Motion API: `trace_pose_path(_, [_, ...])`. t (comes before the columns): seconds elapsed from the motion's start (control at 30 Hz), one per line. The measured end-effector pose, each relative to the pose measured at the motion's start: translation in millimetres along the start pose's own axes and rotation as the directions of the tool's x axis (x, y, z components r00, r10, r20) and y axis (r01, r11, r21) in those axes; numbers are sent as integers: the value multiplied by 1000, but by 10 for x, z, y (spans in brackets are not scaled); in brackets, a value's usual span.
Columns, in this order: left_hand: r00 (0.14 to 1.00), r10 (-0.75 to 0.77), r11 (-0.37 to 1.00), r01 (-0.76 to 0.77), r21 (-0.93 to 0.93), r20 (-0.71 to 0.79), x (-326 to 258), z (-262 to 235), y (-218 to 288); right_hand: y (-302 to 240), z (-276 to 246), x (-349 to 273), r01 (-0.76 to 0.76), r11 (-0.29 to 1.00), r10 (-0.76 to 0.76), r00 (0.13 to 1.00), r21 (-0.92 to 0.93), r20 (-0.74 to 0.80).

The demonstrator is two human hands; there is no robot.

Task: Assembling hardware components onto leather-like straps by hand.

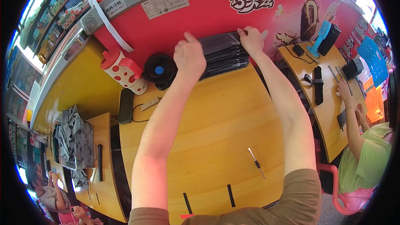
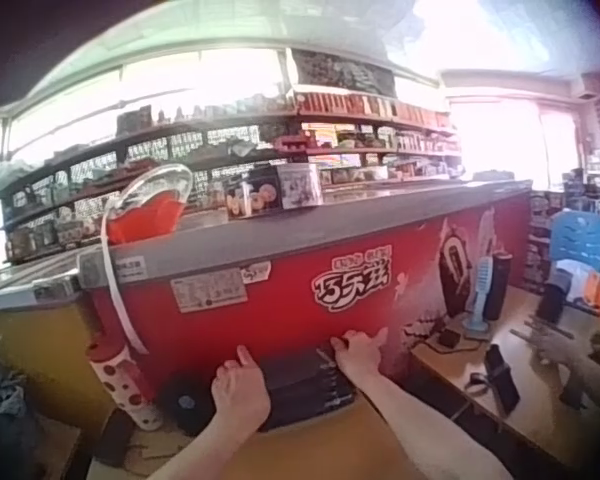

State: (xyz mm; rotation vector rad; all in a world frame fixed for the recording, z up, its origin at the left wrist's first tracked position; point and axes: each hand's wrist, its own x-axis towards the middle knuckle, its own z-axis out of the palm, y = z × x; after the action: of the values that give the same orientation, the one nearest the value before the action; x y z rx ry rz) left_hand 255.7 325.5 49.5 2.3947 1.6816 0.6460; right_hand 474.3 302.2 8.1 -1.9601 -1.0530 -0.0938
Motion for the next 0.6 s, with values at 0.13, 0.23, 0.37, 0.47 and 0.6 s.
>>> trace_pose_path(0.13, [817,516,833,-409,373,-258,-12,72,47,5,11,-53,277,953,-298,927,-119,-228])
trace_pose_path(0.23, [795,578,799,-504,327,-186,11,272,-66,93,97,-83,422,906,-420,889,-31,-185])
trace_pose_path(0.37, [806,570,798,-498,340,-158,7,552,-204,390,282,-2,486,873,-488,867,-44,-99])
trace_pose_path(0.47, [841,536,806,-484,342,-72,-11,469,-193,360,354,-152,407,912,-404,913,57,-67])
trace_pose_path(0.6, [864,503,824,-475,308,-13,14,513,-133,408,355,-137,364,931,-357,925,33,-130])
